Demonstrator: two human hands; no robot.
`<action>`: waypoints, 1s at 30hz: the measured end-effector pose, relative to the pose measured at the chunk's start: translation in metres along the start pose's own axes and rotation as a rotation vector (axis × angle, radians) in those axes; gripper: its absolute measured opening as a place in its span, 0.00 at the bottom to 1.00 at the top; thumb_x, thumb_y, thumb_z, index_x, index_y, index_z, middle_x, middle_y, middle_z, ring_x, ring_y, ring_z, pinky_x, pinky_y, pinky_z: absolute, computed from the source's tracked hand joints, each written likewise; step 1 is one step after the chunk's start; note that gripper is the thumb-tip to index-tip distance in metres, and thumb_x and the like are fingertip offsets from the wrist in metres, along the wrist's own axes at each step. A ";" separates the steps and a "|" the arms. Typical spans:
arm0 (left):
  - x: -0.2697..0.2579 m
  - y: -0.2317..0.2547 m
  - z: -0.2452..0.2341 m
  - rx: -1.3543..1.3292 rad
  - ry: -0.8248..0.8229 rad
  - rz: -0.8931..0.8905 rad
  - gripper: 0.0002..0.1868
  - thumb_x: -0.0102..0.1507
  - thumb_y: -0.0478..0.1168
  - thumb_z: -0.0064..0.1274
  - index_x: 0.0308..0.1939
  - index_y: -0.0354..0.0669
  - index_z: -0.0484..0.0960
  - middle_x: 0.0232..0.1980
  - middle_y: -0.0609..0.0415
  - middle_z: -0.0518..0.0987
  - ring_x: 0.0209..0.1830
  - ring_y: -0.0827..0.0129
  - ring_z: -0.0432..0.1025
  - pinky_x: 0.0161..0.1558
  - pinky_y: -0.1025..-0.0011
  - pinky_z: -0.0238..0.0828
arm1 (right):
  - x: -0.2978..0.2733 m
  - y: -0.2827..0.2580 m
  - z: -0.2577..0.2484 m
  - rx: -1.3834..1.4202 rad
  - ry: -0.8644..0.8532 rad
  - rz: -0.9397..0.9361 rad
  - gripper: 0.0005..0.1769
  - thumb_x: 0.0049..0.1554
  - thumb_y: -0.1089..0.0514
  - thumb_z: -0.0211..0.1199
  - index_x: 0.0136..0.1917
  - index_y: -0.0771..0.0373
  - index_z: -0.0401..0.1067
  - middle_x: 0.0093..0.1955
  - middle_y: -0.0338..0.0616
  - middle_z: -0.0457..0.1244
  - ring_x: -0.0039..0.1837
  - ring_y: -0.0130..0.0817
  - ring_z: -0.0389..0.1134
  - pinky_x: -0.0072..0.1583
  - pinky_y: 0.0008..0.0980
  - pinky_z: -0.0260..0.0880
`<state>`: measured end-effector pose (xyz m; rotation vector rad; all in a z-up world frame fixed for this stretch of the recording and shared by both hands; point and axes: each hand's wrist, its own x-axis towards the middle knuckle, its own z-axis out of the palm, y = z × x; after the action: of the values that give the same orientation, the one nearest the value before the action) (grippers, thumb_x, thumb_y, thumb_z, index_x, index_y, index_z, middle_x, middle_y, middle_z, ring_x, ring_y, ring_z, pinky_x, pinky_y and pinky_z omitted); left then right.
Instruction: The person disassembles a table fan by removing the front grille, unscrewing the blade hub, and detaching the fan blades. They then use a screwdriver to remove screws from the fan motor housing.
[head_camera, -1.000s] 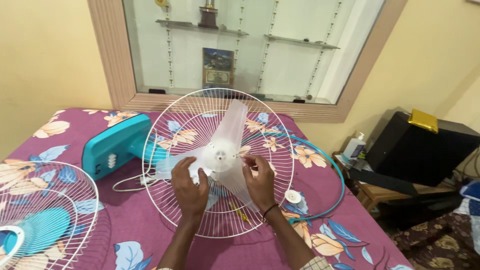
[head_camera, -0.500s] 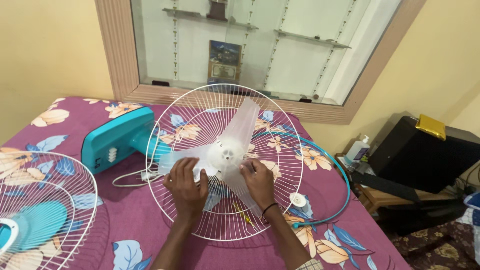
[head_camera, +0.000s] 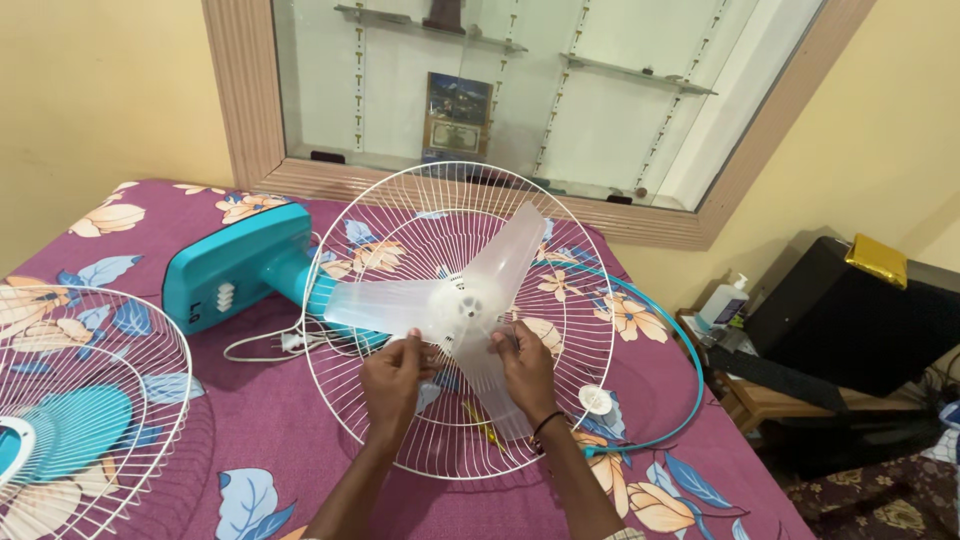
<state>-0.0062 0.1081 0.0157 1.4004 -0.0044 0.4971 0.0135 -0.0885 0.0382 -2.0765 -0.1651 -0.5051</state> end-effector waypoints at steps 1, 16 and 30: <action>0.000 0.002 0.000 -0.120 0.033 -0.076 0.19 0.69 0.47 0.49 0.37 0.31 0.83 0.32 0.42 0.85 0.27 0.68 0.83 0.29 0.70 0.85 | 0.001 0.002 0.000 0.001 -0.009 0.000 0.15 0.63 0.47 0.57 0.48 0.60 0.76 0.41 0.41 0.73 0.47 0.32 0.75 0.52 0.34 0.72; 0.009 0.022 0.031 -0.512 0.113 -0.389 0.17 0.66 0.41 0.54 0.53 0.29 0.79 0.49 0.44 0.78 0.45 0.62 0.79 0.50 0.68 0.79 | 0.005 0.012 0.006 -0.037 -0.052 -0.036 0.19 0.65 0.43 0.52 0.49 0.58 0.75 0.41 0.41 0.72 0.48 0.33 0.75 0.53 0.39 0.72; 0.020 0.012 0.046 -0.458 0.184 -0.313 0.12 0.69 0.40 0.49 0.46 0.35 0.82 0.43 0.53 0.82 0.40 0.72 0.78 0.45 0.69 0.83 | 0.001 0.005 0.006 0.028 -0.050 -0.059 0.14 0.65 0.50 0.54 0.50 0.61 0.75 0.43 0.42 0.70 0.49 0.32 0.74 0.55 0.35 0.72</action>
<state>0.0208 0.0727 0.0410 0.8824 0.2336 0.3343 0.0171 -0.0864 0.0321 -2.0623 -0.2621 -0.4846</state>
